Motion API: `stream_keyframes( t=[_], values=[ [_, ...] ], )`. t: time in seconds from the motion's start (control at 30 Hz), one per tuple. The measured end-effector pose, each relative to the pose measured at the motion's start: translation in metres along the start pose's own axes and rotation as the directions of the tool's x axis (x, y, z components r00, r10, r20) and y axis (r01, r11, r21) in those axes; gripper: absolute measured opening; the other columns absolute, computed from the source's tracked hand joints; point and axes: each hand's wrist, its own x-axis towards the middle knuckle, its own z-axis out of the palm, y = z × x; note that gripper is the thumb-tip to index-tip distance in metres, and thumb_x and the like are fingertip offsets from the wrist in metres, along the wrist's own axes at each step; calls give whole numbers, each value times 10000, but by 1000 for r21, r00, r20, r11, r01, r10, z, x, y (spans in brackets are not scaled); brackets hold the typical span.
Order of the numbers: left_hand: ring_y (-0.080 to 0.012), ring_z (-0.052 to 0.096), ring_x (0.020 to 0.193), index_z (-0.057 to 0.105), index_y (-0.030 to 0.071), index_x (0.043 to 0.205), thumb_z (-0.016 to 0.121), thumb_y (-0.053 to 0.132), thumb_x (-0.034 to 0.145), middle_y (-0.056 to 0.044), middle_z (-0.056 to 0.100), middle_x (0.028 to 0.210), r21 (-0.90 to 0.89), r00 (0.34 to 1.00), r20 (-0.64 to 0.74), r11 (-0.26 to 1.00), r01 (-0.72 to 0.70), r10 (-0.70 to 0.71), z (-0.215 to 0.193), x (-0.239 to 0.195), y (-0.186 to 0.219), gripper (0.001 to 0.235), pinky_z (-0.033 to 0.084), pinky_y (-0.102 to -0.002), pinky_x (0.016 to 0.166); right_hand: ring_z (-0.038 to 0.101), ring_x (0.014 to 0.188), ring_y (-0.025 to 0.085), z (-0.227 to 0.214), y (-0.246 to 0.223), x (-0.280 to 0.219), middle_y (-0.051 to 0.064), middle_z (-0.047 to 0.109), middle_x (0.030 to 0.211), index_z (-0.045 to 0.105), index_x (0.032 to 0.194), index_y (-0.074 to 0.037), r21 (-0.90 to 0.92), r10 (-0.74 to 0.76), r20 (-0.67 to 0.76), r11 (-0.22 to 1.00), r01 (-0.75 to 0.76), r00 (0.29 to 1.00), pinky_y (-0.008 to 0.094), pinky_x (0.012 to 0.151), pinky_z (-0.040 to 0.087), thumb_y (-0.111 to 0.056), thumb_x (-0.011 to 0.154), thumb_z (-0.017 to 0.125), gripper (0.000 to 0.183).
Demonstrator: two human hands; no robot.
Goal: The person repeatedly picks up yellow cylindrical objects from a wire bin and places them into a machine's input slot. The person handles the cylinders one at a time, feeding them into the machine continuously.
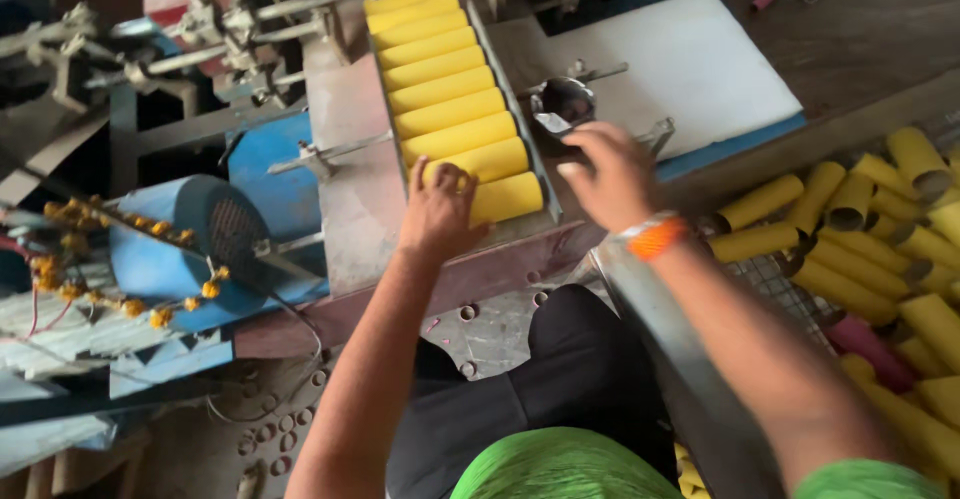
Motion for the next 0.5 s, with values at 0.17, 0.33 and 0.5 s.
stream_keyframes(
  t=[0.17, 0.33, 0.5],
  values=[
    [-310, 465, 1353, 571, -13, 1362, 637, 844, 736, -184, 599, 1375, -14, 990, -52, 991, 130, -131, -4, 15, -3, 1063, 165, -566, 1198, 662, 1007, 249, -95, 58, -67, 101, 690, 1092, 703, 1178, -48, 9, 250, -15, 968, -249, 968, 357, 930, 537, -102, 906, 793, 291],
    [-278, 438, 1444, 530, 28, 1451, 542, 844, 804, -161, 531, 1499, 20, 945, 246, 976, 218, -216, 4, 50, -3, 1041, 122, -611, 1278, 697, 960, 218, -152, 114, -177, 100, 718, 1086, 709, 1203, -72, -92, 615, -32, 783, -615, 788, 346, 833, 537, -139, 900, 798, 323],
    [-444, 330, 1451, 400, -70, 1523, 640, 762, 837, -275, 378, 1581, -219, 995, 29, 971, 100, -96, 19, 58, -8, 1105, 215, -585, 1172, 705, 959, 275, -178, 160, -291, 112, 745, 1056, 726, 1162, -117, -338, 642, -16, 718, -608, 767, 407, 846, 550, -190, 866, 816, 318]
  ],
)
